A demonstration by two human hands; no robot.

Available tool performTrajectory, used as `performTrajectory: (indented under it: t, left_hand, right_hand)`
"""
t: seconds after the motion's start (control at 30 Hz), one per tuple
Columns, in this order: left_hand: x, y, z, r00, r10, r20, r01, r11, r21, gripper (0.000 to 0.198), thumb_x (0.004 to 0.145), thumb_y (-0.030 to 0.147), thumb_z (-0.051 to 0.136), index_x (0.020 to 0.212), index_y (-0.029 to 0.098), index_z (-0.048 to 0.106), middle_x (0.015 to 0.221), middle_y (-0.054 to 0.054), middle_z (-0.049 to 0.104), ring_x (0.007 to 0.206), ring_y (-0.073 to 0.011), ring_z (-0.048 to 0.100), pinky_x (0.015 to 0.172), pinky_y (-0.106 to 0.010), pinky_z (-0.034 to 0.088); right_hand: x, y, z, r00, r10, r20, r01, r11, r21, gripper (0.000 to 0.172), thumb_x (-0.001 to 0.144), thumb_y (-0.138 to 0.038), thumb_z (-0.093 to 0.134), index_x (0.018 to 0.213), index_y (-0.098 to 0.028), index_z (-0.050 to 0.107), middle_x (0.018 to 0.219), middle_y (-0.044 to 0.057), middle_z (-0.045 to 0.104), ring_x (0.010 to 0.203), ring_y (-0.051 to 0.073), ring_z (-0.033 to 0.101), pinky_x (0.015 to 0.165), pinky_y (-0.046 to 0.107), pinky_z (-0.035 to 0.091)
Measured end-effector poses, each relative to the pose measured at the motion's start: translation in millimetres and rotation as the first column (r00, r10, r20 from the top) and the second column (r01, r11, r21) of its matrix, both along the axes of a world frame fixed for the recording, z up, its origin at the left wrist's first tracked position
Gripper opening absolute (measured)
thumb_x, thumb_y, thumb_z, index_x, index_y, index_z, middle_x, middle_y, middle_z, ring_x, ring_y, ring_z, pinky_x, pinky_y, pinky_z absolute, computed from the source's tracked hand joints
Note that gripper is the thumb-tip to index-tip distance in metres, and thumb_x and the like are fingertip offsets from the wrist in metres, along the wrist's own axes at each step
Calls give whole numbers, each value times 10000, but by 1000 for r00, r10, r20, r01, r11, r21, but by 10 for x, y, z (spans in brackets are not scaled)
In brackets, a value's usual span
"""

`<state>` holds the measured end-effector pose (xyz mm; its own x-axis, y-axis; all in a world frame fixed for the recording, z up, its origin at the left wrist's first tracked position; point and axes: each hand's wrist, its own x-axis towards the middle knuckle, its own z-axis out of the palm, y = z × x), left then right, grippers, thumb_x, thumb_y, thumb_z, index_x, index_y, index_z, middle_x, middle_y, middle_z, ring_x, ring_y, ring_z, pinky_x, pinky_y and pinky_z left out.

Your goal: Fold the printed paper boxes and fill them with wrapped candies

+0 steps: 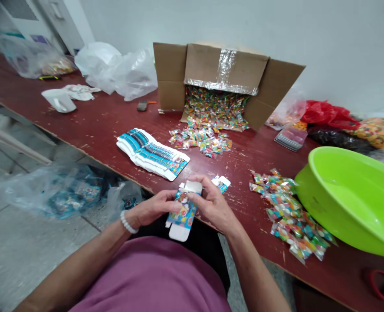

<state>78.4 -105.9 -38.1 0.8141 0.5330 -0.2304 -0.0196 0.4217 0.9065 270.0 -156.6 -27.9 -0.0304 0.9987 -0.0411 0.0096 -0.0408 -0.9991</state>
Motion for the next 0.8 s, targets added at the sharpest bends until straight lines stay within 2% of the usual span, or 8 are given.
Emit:
performTrajectory:
  t: [0.07, 0.1, 0.17, 0.27, 0.37, 0.47, 0.6, 0.8]
  left_hand:
    - [-21, -61, 13, 970, -188, 152, 220, 945, -240, 402, 674, 417, 809, 947, 134, 724, 872, -102, 736, 823, -258, 711, 777, -349, 537]
    - [-39, -106, 8, 955, -199, 219, 262, 912, -316, 422, 645, 432, 827, 922, 134, 718, 831, -94, 729, 793, -267, 721, 769, -363, 546]
    - [-81, -197, -16, 949, -139, 284, 248, 886, -392, 454, 609, 446, 856, 914, 145, 705, 782, -69, 710, 723, -262, 727, 734, -373, 564]
    - [-152, -256, -54, 973, -73, 218, 146, 930, -338, 481, 594, 452, 883, 916, 139, 712, 775, -64, 697, 623, -206, 697, 615, -299, 554]
    - [-212, -220, -57, 992, -59, 114, 83, 970, -227, 495, 569, 473, 901, 869, 116, 733, 756, -74, 697, 623, -173, 668, 588, -246, 524]
    - [-239, -178, -39, 993, -73, 97, 88, 982, -165, 532, 550, 503, 908, 874, 114, 745, 761, -70, 704, 662, -175, 670, 641, -250, 523]
    - [-236, -172, -41, 989, -87, 120, 103, 986, -130, 570, 565, 528, 895, 933, 117, 749, 822, -86, 719, 694, -208, 689, 675, -293, 531]
    - [-240, -169, -47, 991, -115, 61, 120, 989, -86, 551, 571, 541, 887, 902, 120, 758, 804, -86, 720, 730, -224, 688, 684, -300, 518]
  right_hand:
    - [-167, -75, 53, 993, 28, -112, -29, 1000, -6, 381, 834, -420, 740, 1139, -284, 555, 833, -13, 643, 680, 160, 594, 600, 277, 478]
    - [-226, -98, 63, 990, 34, -139, -35, 999, 0, 373, 842, -419, 736, 1140, -287, 554, 836, -10, 643, 684, 160, 597, 599, 276, 481]
    - [-295, -114, 70, 993, 32, -113, -27, 999, 42, 346, 862, -415, 715, 1145, -289, 559, 894, 11, 649, 758, 177, 619, 638, 289, 499]
    - [-304, -101, 85, 990, -22, 140, -11, 973, 230, 283, 868, -377, 700, 1115, -282, 601, 1165, 77, 608, 1063, 243, 600, 801, 349, 513]
    - [-288, -101, 122, 903, -144, 405, -41, 909, 414, 280, 844, -343, 710, 1097, -269, 617, 1334, 104, 488, 1254, 290, 492, 953, 420, 467]
    - [-293, -134, 146, 792, -265, 551, -66, 858, 509, 357, 811, -348, 741, 1125, -258, 597, 1250, 110, 492, 1203, 294, 502, 1000, 463, 438]
    - [-299, -170, 153, 647, -395, 653, -97, 806, 584, 406, 787, -383, 769, 1125, -235, 599, 1203, 116, 512, 1136, 309, 504, 948, 472, 449]
    - [-302, -180, 207, 655, -295, 696, -214, 811, 545, 295, 851, -320, 725, 1075, -206, 572, 1078, 90, 604, 1010, 255, 566, 853, 386, 470]
